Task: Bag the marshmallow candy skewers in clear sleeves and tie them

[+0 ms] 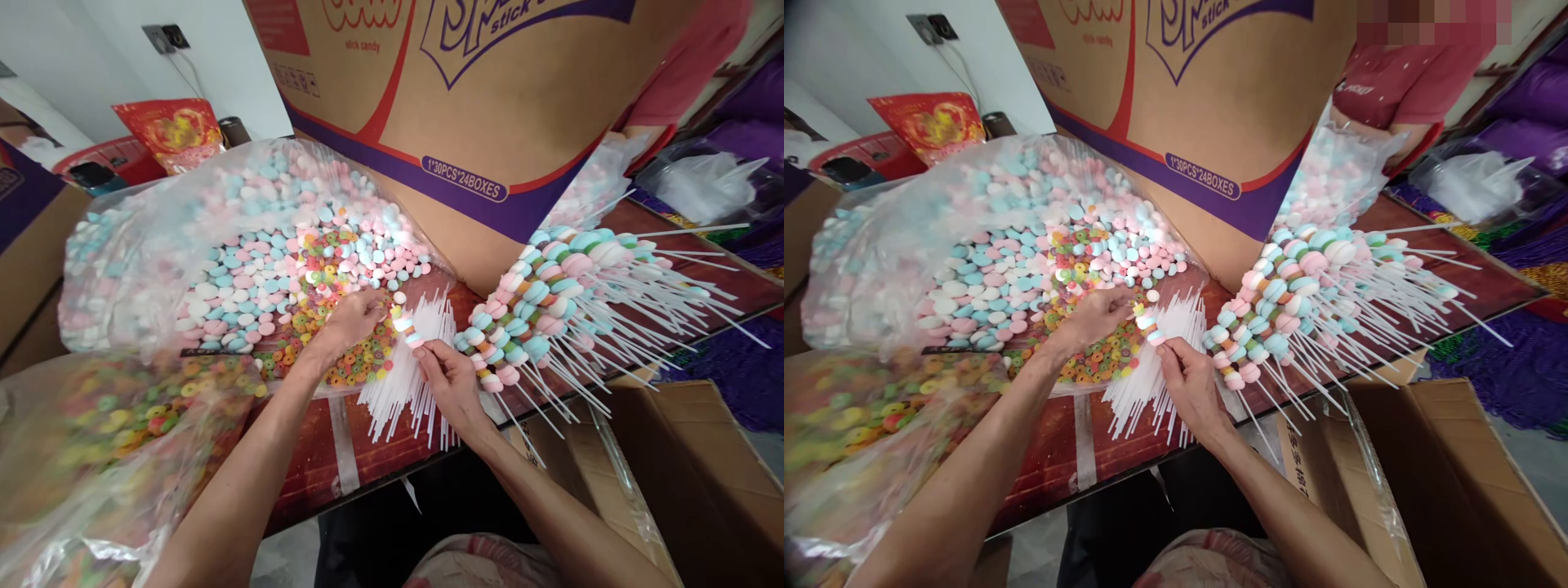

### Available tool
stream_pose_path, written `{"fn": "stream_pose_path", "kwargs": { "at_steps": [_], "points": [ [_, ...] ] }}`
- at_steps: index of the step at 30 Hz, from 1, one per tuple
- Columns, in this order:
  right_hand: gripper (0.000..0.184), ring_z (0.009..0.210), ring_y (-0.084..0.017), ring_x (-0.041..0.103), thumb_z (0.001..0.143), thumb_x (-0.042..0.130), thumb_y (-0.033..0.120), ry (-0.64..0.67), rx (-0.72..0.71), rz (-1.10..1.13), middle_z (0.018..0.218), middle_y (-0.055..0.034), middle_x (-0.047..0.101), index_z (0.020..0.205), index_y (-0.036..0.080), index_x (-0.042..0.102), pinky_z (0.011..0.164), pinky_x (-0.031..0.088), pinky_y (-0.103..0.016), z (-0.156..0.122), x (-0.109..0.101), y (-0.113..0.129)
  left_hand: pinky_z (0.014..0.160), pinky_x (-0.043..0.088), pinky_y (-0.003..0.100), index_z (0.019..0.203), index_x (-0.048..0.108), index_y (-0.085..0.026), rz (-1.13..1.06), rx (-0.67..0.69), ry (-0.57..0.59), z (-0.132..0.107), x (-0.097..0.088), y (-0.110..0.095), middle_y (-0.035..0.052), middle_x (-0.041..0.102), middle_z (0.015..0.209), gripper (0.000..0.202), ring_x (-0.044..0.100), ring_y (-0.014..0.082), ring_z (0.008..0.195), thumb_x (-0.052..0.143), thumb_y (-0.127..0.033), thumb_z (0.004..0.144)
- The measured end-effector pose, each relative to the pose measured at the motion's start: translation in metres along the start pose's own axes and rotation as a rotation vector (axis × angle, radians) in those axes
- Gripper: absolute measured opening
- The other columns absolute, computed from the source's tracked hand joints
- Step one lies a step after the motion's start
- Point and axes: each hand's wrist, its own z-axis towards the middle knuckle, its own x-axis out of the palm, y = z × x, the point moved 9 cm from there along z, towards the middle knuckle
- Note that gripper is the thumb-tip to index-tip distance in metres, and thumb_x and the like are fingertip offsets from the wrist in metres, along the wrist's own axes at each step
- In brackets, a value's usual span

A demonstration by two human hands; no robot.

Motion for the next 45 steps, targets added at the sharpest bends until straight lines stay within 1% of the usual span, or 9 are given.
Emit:
{"fn": "stream_pose_path", "kwargs": {
  "at_steps": [4,7,14,23,26,30,34,38,45],
  "points": [
    [0.03,0.057,-0.011,0.038,0.097,0.05,0.04,-0.01,0.003,0.013,0.062,0.0054,0.041,0.076,0.019,0.056,0.053,0.028,-0.026,0.0,-0.001,0.001,0.055,0.035,0.025,0.081,0.065,-0.017,-0.119,-0.034,-0.182,-0.004,-0.026,0.006,0.0,0.057,0.066,0.016,0.047,0.0133,0.058,0.054,-0.028,0.08],
    [0.029,0.057,-0.011,0.038,0.096,0.05,0.039,-0.007,0.009,0.016,0.062,0.0052,0.042,0.076,0.019,0.057,0.053,0.028,-0.026,0.001,0.0,0.001,0.057,0.035,0.027,0.082,0.066,-0.017,0.018,-0.086,-0.272,0.003,-0.04,0.009,0.0002,0.058,0.065,0.015,0.047,0.0144,0.059,0.054,-0.024,0.08],
    [0.03,0.057,-0.011,0.038,0.096,0.049,0.04,-0.001,0.023,0.008,0.061,0.0047,0.042,0.078,0.019,0.058,0.053,0.028,-0.026,0.001,0.001,-0.002,0.061,0.038,0.029,0.072,0.061,-0.019,0.261,-0.07,-0.154,0.026,-0.02,0.002,0.0026,0.059,0.067,0.015,0.052,0.0178,0.064,0.05,-0.016,0.082],
    [0.029,0.058,-0.011,0.038,0.096,0.049,0.04,0.0,0.019,0.016,0.063,0.005,0.042,0.077,0.019,0.057,0.054,0.028,-0.025,0.001,0.001,-0.002,0.073,0.045,0.034,0.089,0.054,-0.02,0.39,0.104,-0.025,0.012,-0.002,-0.006,0.0084,0.056,0.096,0.007,0.054,0.0204,0.079,0.049,-0.017,0.084],
    [0.03,0.057,-0.011,0.037,0.097,0.049,0.041,0.002,0.012,0.007,0.063,0.0052,0.041,0.077,0.019,0.056,0.053,0.028,-0.026,0.001,0.001,0.0,0.069,0.044,0.033,0.082,0.052,-0.02,0.31,0.097,0.006,0.001,0.002,-0.011,0.0062,0.057,0.088,0.004,0.054,0.0195,0.077,0.05,-0.017,0.082],
    [0.03,0.058,-0.011,0.038,0.097,0.049,0.041,0.003,0.005,-0.002,0.063,0.005,0.042,0.076,0.019,0.056,0.054,0.03,-0.026,0.001,0.001,0.001,0.061,0.041,0.029,0.078,0.053,-0.021,0.026,0.006,0.152,-0.019,0.011,-0.007,0.0005,0.057,0.073,0.007,0.052,0.0159,0.067,0.058,-0.026,0.079],
    [0.03,0.059,-0.012,0.038,0.096,0.049,0.039,-0.006,-0.001,-0.004,0.063,0.0046,0.042,0.074,0.02,0.055,0.054,0.03,-0.025,0.002,0.001,0.002,0.059,0.042,0.027,0.078,0.055,-0.02,-0.295,-0.037,0.063,-0.023,-0.006,0.0,-0.0004,0.058,0.07,0.015,0.054,0.014,0.063,0.062,-0.033,0.077],
    [0.029,0.058,-0.012,0.037,0.096,0.049,0.038,-0.013,-0.001,0.003,0.062,0.0044,0.042,0.074,0.02,0.055,0.054,0.03,-0.026,0.002,0.0,0.003,0.061,0.044,0.028,0.08,0.06,-0.019,-0.294,-0.102,-0.124,-0.013,-0.027,0.014,0.0009,0.061,0.071,0.013,0.056,0.0149,0.065,0.062,-0.03,0.076],
    [0.029,0.058,-0.012,0.038,0.096,0.049,0.039,0.0,0.004,-0.006,0.063,0.0046,0.042,0.076,0.02,0.056,0.054,0.03,-0.026,0.002,0.001,0.003,0.062,0.04,0.029,0.075,0.062,-0.019,0.001,-0.085,0.011,-0.005,-0.003,0.005,0.0014,0.063,0.071,0.007,0.055,0.0163,0.066,0.056,-0.022,0.079]
  ]
}}
